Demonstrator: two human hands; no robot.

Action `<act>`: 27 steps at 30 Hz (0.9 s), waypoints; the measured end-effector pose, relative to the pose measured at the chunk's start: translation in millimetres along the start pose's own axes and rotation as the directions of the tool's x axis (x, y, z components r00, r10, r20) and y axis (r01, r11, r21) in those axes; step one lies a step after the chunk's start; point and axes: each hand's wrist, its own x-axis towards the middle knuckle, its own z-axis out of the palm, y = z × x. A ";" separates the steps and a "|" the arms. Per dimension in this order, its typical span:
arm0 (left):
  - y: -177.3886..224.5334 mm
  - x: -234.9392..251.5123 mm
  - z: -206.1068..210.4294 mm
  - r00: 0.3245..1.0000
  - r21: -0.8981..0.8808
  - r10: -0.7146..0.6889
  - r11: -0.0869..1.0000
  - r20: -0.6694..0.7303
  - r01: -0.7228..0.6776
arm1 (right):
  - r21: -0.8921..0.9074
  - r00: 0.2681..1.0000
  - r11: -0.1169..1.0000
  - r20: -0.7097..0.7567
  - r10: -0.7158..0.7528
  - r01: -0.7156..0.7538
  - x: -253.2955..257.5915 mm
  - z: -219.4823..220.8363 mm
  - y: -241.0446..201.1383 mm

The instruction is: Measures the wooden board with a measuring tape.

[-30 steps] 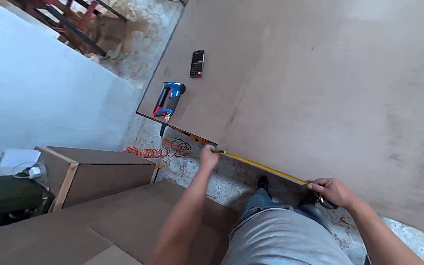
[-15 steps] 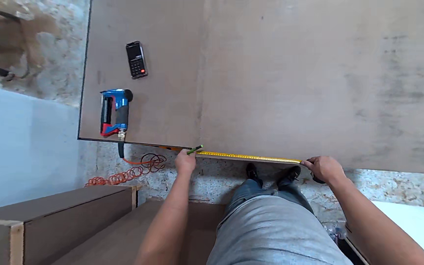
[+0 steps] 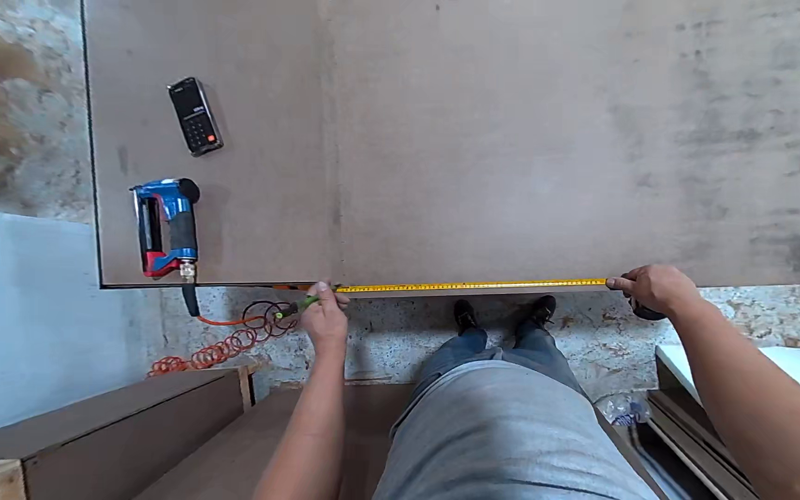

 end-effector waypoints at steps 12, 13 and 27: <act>39.3 -10.0 78.5 0.883 -0.050 0.080 0.997 0.462 -0.064 | 0.032 1.000 0.999 0.005 -0.015 0.014 5.0 2.4 2.0; 37.1 -8.6 80.3 0.879 -0.043 0.088 0.996 0.468 -0.077 | 0.035 1.000 0.999 0.004 -0.014 0.013 4.6 2.3 1.4; 29.9 -3.7 77.8 0.886 0.047 0.063 0.994 0.459 -0.095 | 0.046 0.999 0.999 -0.024 -0.022 0.023 1.8 3.9 1.9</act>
